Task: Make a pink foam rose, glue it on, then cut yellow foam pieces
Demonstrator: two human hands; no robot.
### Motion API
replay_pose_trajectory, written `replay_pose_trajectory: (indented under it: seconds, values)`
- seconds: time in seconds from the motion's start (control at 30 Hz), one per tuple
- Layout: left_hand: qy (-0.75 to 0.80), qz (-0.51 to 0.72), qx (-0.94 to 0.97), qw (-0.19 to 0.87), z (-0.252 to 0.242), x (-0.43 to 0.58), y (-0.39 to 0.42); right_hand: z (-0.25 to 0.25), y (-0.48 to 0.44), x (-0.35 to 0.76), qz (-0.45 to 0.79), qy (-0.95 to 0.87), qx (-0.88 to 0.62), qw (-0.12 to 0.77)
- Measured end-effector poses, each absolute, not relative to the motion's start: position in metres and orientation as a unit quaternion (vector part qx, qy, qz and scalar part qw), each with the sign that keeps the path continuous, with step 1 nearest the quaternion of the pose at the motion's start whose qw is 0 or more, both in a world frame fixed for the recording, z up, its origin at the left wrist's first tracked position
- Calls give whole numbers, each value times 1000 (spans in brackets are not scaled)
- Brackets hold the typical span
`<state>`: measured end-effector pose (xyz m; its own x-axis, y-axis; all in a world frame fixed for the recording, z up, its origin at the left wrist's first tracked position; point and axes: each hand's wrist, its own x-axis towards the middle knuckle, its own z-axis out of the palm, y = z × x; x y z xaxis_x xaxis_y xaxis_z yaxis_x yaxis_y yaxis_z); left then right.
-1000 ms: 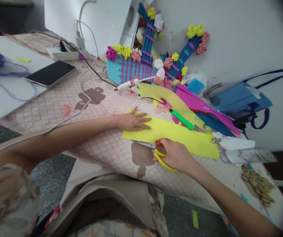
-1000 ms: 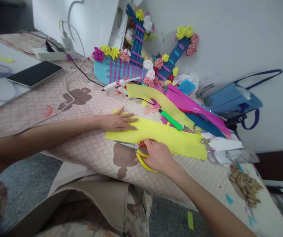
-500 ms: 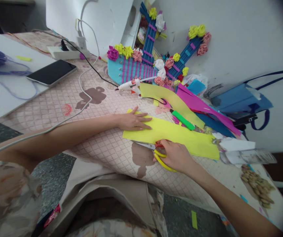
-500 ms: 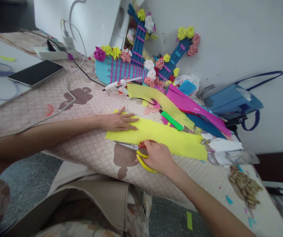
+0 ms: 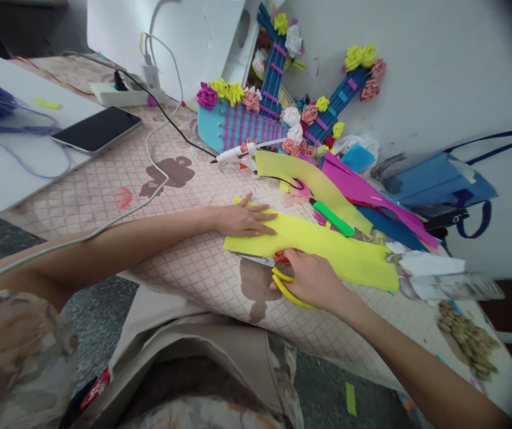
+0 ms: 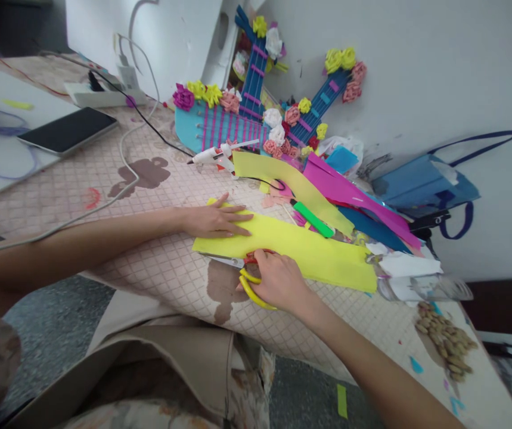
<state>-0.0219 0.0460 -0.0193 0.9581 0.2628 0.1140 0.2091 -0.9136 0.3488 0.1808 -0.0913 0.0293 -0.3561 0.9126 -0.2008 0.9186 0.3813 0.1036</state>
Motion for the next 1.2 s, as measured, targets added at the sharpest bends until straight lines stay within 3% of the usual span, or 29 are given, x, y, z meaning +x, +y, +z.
replay_pose_trajectory:
  seconds: [1.2]
  values:
    - [133, 70, 977, 154, -17, -22, 44, 29, -87, 172, 4, 838, 535, 103]
